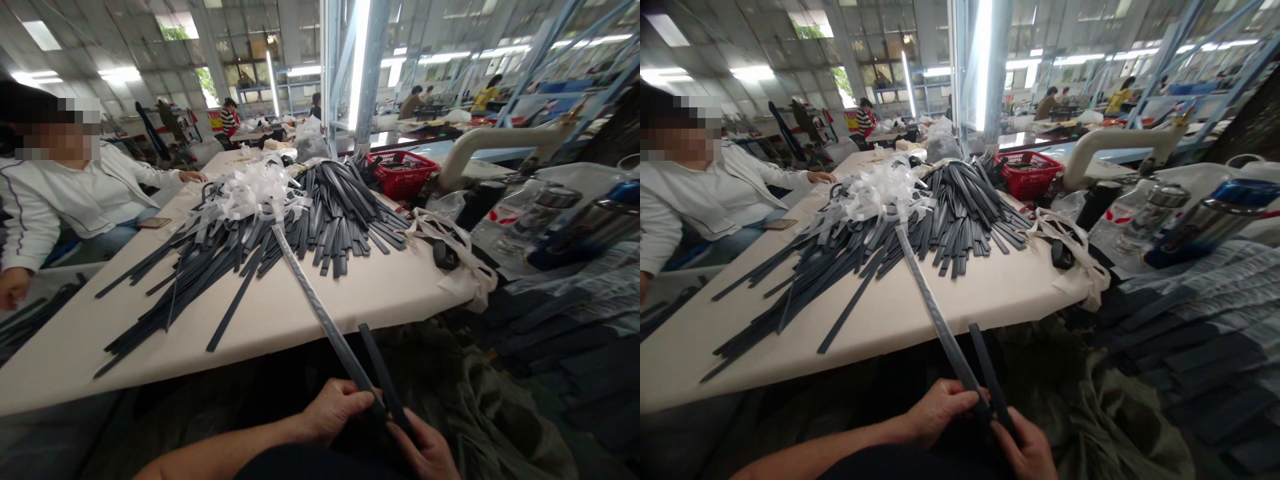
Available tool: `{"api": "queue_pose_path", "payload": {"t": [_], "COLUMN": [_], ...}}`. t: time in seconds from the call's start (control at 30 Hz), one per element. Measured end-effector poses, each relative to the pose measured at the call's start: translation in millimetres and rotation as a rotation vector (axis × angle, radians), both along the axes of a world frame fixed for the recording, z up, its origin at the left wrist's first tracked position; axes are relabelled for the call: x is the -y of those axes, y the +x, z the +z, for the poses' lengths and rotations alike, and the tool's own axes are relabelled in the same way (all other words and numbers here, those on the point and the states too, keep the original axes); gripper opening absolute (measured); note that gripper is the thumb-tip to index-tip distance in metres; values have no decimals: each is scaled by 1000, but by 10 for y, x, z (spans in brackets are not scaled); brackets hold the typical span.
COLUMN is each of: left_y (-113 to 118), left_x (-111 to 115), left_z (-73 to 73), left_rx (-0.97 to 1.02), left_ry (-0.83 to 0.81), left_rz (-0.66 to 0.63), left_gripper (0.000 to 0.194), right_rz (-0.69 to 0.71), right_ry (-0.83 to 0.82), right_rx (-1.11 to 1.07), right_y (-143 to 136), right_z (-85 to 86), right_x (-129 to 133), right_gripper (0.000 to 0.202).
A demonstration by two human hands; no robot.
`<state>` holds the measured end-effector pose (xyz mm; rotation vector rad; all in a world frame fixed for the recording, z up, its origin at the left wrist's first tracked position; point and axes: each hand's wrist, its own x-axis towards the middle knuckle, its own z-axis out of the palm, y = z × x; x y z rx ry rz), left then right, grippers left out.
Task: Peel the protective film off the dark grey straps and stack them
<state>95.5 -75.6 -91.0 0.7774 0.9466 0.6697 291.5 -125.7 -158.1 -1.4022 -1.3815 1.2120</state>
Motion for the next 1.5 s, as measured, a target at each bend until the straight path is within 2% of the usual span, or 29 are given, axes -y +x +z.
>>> {"api": "queue_pose_path", "payload": {"t": [0.13, 0.27, 0.4, 0.47, 0.57, 0.67, 0.8, 0.97, 1.07, 1.13, 1.2, 1.3, 1.37, 1.43, 1.5], "left_y": [-29, -117, -238, -300, -364, -375, -332, -275, -296, -356, -457, -645, -747, -795, -777], "left_x": [-25, -91, -241, -307, -356, -350, -280, -210, -291, -433, -641, -990, -1162, -1232, -1195], "left_z": [63, 278, 503, 576, 627, 615, 549, 455, 472, 545, 665, 884, 1008, 1078, 1078], "left_rx": [102, 76, 84, 116, 150, 185, 212, 262, 300, 321, 345, 354, 326, 283, 236], "left_ry": [12, 79, 57, 19, -18, -53, -40, -27, -106, -153, -120, 26, 111, 191, 273], "left_rz": [55, 65, 148, 183, 193, 196, 142, 64, 86, 215, 389, 625, 759, 809, 727], "left_gripper": [39, 39, 38, 37, 35, 33, 32, 31, 36, 37, 31, 20, 17, 19, 31], "right_rz": [36, 55, -89, -115, 42, 225, 286, 263, 175, 147, 198, 319, 344, 332, 328], "right_ry": [-23, 54, 159, 239, 461, 699, 813, 788, 658, 549, 460, 300, 151, 23, -27], "right_rx": [-139, -216, -209, -180, -88, 45, 70, -22, -124, -202, -257, -272, -248, -229, -235], "right_y": [-305, -362, -210, -138, -123, -201, -335, -438, -343, -159, 92, 419, 490, 416, 245], "right_z": [350, 662, 765, 788, 869, 985, 1051, 1070, 1176, 1251, 1274, 1174, 1067, 998, 1008], "right_x": [-285, -428, -505, -497, -455, -439, -542, -731, -652, -499, -310, -64, 17, 8, -93], "right_gripper": [45, 34, 27, 23, 31, 38, 32, 22, 18, 13, 13, 20, 23, 27, 29]}}
